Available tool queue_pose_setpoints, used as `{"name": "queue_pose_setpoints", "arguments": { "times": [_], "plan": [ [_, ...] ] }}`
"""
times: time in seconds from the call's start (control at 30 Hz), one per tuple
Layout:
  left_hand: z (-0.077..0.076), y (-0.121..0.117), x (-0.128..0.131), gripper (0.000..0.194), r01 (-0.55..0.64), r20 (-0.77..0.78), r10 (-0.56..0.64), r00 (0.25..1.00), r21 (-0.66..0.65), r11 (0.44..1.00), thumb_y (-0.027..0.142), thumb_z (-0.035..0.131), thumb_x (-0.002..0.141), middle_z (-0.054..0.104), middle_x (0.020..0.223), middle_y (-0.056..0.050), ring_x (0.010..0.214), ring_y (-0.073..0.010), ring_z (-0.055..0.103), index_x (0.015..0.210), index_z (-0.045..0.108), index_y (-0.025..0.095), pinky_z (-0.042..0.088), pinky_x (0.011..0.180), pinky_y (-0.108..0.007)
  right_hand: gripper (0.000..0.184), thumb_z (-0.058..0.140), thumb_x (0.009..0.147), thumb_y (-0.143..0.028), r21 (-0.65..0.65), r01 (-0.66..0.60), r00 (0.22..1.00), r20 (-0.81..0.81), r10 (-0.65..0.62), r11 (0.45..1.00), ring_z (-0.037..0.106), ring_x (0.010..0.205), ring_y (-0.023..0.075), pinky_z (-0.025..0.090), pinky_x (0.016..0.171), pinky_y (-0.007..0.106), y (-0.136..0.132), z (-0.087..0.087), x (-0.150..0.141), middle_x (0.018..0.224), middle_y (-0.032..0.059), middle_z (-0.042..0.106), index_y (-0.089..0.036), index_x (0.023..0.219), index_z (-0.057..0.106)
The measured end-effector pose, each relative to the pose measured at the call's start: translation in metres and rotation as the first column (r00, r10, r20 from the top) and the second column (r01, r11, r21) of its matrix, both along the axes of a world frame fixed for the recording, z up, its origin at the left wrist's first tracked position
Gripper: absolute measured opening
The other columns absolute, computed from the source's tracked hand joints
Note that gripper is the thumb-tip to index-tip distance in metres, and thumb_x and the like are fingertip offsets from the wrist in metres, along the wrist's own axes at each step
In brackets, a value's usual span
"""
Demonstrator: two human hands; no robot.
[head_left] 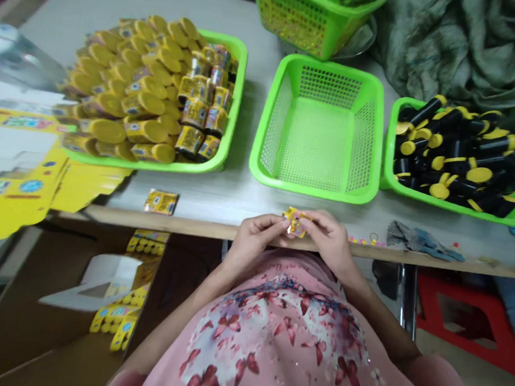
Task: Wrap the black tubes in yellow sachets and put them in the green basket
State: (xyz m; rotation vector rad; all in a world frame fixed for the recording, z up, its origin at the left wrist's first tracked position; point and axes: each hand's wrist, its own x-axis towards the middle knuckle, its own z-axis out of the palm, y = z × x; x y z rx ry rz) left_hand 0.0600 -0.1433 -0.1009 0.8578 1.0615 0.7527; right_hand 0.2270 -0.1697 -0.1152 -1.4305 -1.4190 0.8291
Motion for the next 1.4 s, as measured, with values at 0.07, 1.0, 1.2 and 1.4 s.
{"name": "queue_pose_setpoints", "arguments": {
  "times": [0.07, 1.0, 1.2, 1.4],
  "plan": [
    [-0.001, 0.001, 0.002, 0.025, -0.017, 0.078, 0.026, 0.997, -0.105, 0.994, 0.039, 0.087, 0.065, 0.074, 0.065, -0.003, 0.052, -0.0126, 0.064, 0.069, 0.077, 0.017, 0.057, 0.059, -0.024, 0.017, 0.066, 0.091, -0.033, -0.058, -0.011, 0.997, -0.082, 0.007, 0.998, 0.072, 0.079, 0.0165, 0.06, 0.073, 0.029, 0.0, 0.001, -0.003, 0.083, 0.0029, 0.075, -0.021, 0.083, 0.074],
    [-0.012, 0.009, -0.002, 0.013, -0.033, 0.089, 0.028, 0.996, 0.056, 0.998, 0.021, 0.088, 0.062, 0.076, 0.076, -0.002, 0.073, -0.0153, 0.069, 0.065, 0.075, 0.018, 0.055, 0.073, -0.027, 0.028, 0.069, 0.09, -0.04, 0.162, 0.033, 0.994, 0.097, -0.049, 0.986, 0.072, 0.087, 0.0173, 0.064, 0.076, 0.035, 0.041, 0.067, 0.087, 0.104, 0.0046, 0.074, -0.025, 0.114, 0.069],
    [-0.006, 0.009, 0.003, 0.018, -0.036, 0.164, 0.046, 0.985, -0.065, 0.997, 0.022, 0.09, 0.059, 0.076, 0.071, -0.001, 0.06, -0.0128, 0.068, 0.067, 0.075, 0.016, 0.056, 0.064, -0.025, 0.025, 0.069, 0.089, -0.042, 0.008, -0.091, 0.969, -0.231, 0.091, 0.996, 0.075, 0.095, 0.0174, 0.065, 0.085, 0.036, 0.016, 0.045, 0.029, 0.106, 0.0044, 0.076, -0.024, 0.106, 0.067],
    [0.003, 0.008, 0.001, 0.024, -0.085, 0.221, 0.12, 0.968, -0.159, 0.984, 0.024, 0.092, 0.053, 0.075, 0.068, -0.001, 0.055, -0.0128, 0.067, 0.065, 0.073, 0.016, 0.057, 0.057, -0.024, 0.02, 0.072, 0.088, -0.029, 0.103, -0.093, 0.959, -0.257, 0.117, 0.99, 0.073, 0.101, 0.0164, 0.062, 0.092, 0.033, 0.012, 0.034, 0.026, 0.109, 0.0032, 0.075, -0.025, 0.107, 0.067]
  ]
}}
